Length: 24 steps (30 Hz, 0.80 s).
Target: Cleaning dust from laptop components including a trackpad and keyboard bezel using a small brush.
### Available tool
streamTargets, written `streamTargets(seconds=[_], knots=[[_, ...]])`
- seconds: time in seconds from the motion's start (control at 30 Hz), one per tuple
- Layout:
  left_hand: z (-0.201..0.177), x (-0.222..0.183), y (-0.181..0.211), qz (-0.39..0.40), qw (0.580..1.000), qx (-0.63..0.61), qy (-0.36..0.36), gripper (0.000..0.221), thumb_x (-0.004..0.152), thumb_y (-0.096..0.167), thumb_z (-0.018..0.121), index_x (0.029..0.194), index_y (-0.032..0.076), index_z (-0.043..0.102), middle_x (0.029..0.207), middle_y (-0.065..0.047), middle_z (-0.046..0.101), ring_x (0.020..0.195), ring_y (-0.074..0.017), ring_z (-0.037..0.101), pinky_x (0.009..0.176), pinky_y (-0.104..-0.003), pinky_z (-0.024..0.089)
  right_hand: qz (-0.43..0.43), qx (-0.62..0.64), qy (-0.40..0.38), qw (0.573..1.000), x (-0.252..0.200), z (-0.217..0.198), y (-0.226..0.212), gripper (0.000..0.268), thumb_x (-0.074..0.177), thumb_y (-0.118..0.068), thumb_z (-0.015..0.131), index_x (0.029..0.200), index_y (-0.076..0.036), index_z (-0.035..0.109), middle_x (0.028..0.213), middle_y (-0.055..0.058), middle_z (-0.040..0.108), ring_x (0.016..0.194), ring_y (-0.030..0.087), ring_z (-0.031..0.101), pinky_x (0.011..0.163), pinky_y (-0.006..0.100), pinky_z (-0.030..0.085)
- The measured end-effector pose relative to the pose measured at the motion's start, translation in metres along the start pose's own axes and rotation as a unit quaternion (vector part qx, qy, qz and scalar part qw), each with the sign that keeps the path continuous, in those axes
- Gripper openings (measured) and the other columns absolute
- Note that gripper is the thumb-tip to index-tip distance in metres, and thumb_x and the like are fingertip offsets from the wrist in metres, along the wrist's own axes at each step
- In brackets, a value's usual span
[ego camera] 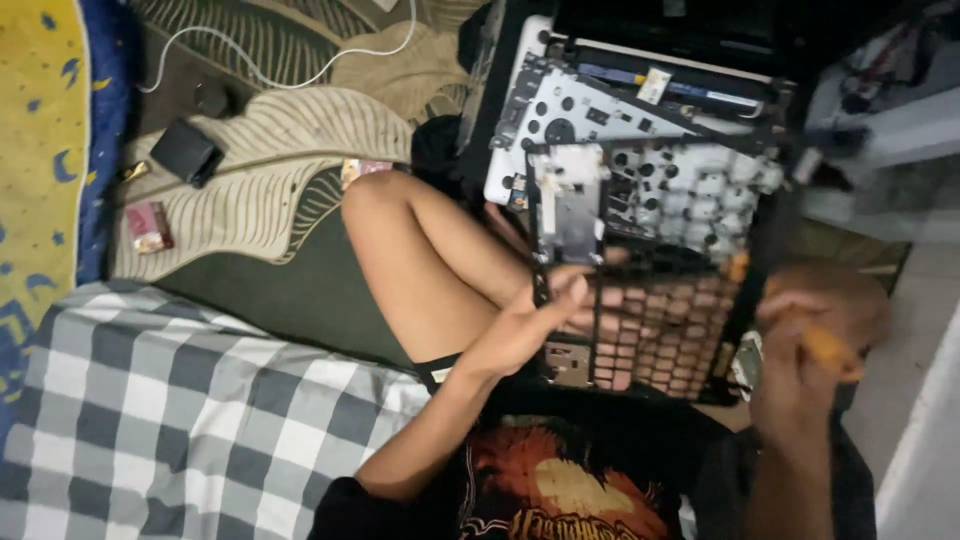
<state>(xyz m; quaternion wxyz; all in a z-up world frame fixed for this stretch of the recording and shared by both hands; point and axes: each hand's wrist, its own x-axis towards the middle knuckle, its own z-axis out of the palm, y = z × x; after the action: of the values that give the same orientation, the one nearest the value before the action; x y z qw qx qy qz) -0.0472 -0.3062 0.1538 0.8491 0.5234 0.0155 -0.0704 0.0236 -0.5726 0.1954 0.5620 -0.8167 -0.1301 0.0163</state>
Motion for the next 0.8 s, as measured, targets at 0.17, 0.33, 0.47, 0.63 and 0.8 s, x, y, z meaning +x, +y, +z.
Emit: streamTargets(seconds=[0.17, 0.33, 0.47, 0.63, 0.8], knots=[[0.002, 0.016, 0.011, 0.012, 0.991, -0.068, 0.115, 0.038, 0.106, 0.032, 0.056, 0.131, 0.003, 0.058, 0.133, -0.012, 0.063, 0.126, -0.0227, 0.060, 0.114, -0.036, 0.050, -0.203, -0.186, 0.061, 0.959, 0.035, -0.017, -0.012, 0.047, 0.131, -0.018, 0.036, 0.135, 0.021, 0.061, 0.133, 0.033, 0.058, 0.128, 0.044, 0.056, 0.116, 0.052, 0.045], [0.006, 0.022, -0.004, -0.032, 0.994, -0.078, 0.075, 0.052, 0.098, 0.020, 0.067, 0.130, 0.003, 0.030, 0.135, -0.011, 0.066, 0.115, -0.0154, 0.067, 0.109, -0.035, 0.049, -0.270, -0.101, -0.102, 0.952, 0.036, 0.052, -0.039, 0.014, 0.099, 0.000, 0.070, 0.113, 0.002, 0.068, 0.105, 0.013, 0.074, 0.084, 0.019, 0.071, 0.084, 0.034, 0.054], [0.017, 0.022, -0.014, 0.016, 0.975, -0.209, 0.074, 0.078, 0.098, -0.002, 0.067, 0.165, 0.008, 0.028, 0.126, -0.026, 0.068, 0.106, -0.0266, 0.071, 0.089, -0.042, 0.061, -0.299, -0.073, -0.014, 0.951, 0.087, 0.067, -0.012, 0.023, 0.088, 0.010, 0.084, 0.081, -0.011, 0.078, 0.086, 0.003, 0.078, 0.084, 0.021, 0.073, 0.093, 0.032, 0.047], [0.017, 0.015, 0.014, -0.012, 0.999, 0.001, 0.042, 0.037, 0.103, 0.025, 0.064, 0.133, 0.003, 0.066, 0.134, -0.004, 0.062, 0.127, -0.0234, 0.061, 0.113, -0.037, 0.055, -0.352, -0.118, -0.146, 0.917, 0.104, 0.085, -0.079, 0.045, 0.098, 0.016, 0.053, 0.060, -0.007, 0.049, 0.051, 0.001, 0.041, 0.041, 0.013, 0.033, 0.041, 0.025, 0.023], [0.021, 0.012, 0.022, -0.008, 1.000, -0.020, 0.022, 0.037, 0.104, 0.023, 0.062, 0.134, 0.003, 0.057, 0.130, -0.008, 0.069, 0.123, -0.0206, 0.065, 0.111, -0.037, 0.055, -0.377, -0.105, -0.058, 0.918, 0.114, 0.075, -0.067, 0.017, 0.104, 0.006, 0.050, 0.110, 0.001, 0.064, 0.079, 0.008, 0.064, 0.054, 0.014, 0.051, 0.052, 0.027, 0.037]])
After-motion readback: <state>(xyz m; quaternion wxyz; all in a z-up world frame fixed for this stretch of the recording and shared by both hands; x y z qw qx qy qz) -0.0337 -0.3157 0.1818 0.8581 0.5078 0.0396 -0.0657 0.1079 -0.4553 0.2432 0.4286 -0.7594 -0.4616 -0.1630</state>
